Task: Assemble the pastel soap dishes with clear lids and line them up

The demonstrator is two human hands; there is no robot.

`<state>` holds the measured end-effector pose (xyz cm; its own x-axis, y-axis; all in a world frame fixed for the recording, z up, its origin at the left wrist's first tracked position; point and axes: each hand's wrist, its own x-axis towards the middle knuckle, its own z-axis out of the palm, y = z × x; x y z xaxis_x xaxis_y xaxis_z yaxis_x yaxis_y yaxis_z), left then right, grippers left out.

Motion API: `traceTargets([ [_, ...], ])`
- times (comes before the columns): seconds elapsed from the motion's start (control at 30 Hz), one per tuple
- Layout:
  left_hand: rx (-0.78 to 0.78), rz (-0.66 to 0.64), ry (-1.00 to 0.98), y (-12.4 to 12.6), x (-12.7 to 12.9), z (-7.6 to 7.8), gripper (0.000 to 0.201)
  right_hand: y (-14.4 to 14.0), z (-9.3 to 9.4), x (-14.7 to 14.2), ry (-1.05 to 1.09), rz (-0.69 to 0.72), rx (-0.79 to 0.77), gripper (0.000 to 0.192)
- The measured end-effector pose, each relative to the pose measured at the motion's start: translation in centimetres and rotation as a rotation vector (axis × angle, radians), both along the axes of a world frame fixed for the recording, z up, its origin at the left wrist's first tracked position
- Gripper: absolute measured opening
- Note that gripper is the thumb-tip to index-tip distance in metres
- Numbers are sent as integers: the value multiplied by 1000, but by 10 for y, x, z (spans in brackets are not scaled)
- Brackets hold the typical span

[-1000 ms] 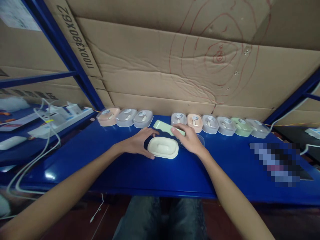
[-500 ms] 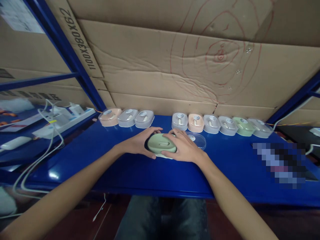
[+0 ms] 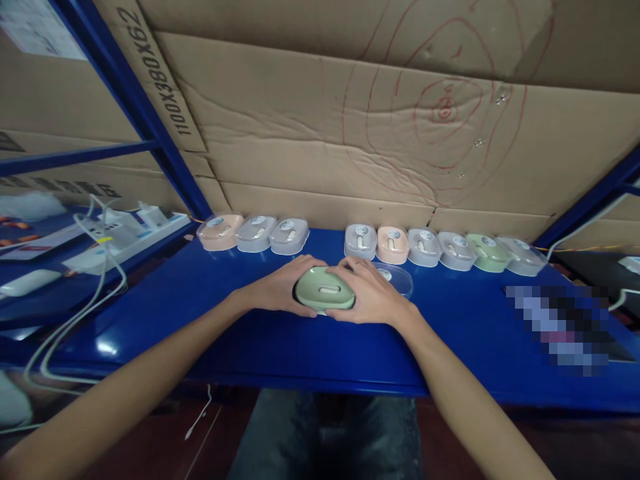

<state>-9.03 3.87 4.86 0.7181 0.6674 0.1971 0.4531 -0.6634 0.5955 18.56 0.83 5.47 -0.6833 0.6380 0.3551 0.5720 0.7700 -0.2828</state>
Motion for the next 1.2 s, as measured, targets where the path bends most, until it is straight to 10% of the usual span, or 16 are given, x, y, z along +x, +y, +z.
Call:
traceTargets([
  [1.03,17,-48,79,3,2,-2,86,0,-6,-8,-118,-40,-33,96],
  [1.2,26,24,67,8,-4,-3,81,6,11,15,-4,-142,26,69],
])
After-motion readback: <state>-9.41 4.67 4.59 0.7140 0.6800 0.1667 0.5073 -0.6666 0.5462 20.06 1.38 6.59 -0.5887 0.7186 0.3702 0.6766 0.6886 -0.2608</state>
